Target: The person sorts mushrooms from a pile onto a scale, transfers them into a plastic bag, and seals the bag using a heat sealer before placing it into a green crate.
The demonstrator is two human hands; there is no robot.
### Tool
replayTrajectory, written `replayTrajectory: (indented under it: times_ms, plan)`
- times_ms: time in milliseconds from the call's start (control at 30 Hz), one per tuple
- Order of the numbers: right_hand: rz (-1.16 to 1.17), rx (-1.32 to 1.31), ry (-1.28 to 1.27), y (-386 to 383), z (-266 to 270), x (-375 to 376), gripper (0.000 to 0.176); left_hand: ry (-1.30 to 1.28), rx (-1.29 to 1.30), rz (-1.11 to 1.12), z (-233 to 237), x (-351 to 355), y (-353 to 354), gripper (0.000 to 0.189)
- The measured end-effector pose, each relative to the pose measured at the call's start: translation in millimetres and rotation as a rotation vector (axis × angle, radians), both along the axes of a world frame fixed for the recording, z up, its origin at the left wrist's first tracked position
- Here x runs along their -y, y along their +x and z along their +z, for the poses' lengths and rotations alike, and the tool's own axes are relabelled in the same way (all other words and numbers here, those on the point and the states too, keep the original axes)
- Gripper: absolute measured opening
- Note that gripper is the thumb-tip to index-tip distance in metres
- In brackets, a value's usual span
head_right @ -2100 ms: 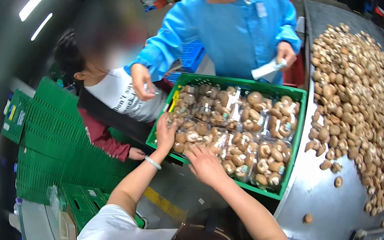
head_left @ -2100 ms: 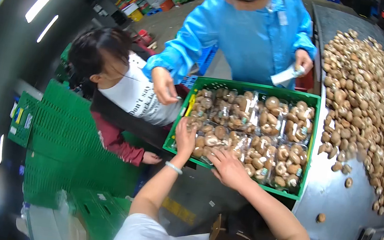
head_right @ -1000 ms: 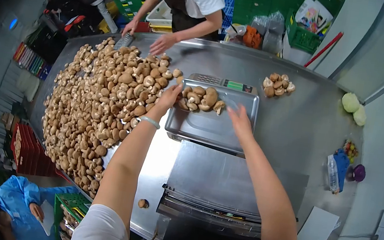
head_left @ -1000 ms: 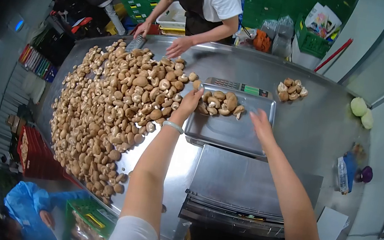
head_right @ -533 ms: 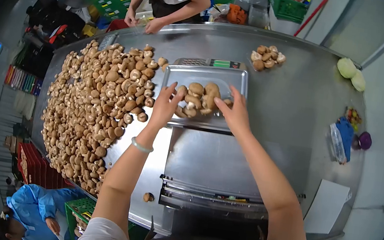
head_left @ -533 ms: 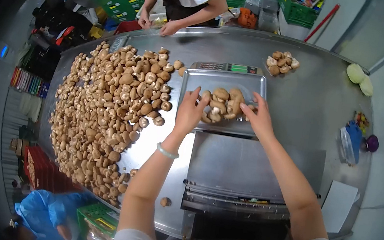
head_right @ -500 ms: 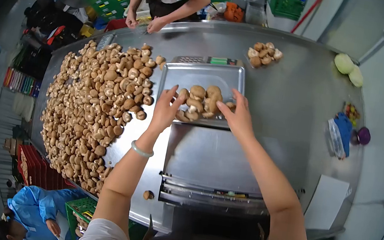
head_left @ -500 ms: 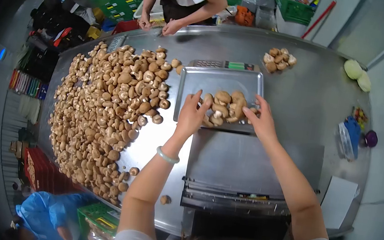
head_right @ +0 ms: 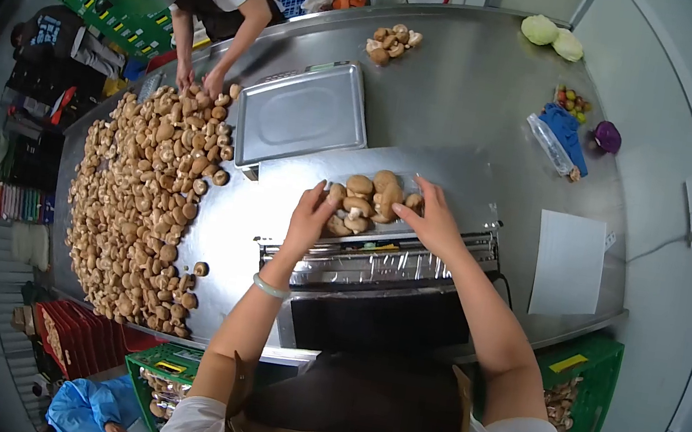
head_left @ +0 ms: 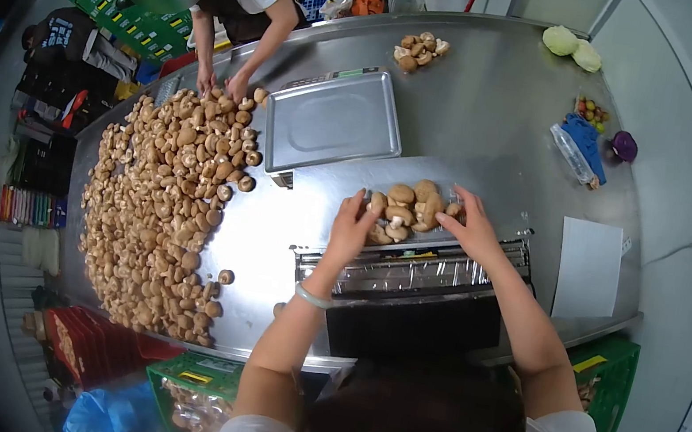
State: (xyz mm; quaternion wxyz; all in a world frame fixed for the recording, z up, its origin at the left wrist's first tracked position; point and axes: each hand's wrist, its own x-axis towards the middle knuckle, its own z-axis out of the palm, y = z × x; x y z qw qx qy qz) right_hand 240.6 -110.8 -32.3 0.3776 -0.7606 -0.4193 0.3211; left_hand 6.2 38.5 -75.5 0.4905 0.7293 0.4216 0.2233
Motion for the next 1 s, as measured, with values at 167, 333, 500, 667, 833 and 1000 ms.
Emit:
replayTrajectory:
  times_ms: [167,333,500,667,833,1000]
  plan:
    - [-0.079,0.190,0.109,28,23,54,0.050,0.162,-0.175,0.122,57,16,-60,0.033]
    - [-0.166,0.559,-0.083,16,12,117,0.025,0.532,-0.542,0.200,41,73,-108,0.024]
    - [-0.059,0.544,0.013,-12,-28,109,0.023,0.434,-0.448,0.185,15,87,-82,0.021]
    - [-0.022,-0.648,0.041,37,32,127,0.024,-0.686,0.198,-0.074,104,45,-106,0.023]
    - [-0.202,-1.041,0.694,29,107,47,0.020,-0.797,0.904,-0.121,160,-15,-55,0.018]
    - [-0.127,0.053,0.394,40,32,-50,0.014,-0.066,0.459,-0.007,38,-68,33,0.019]
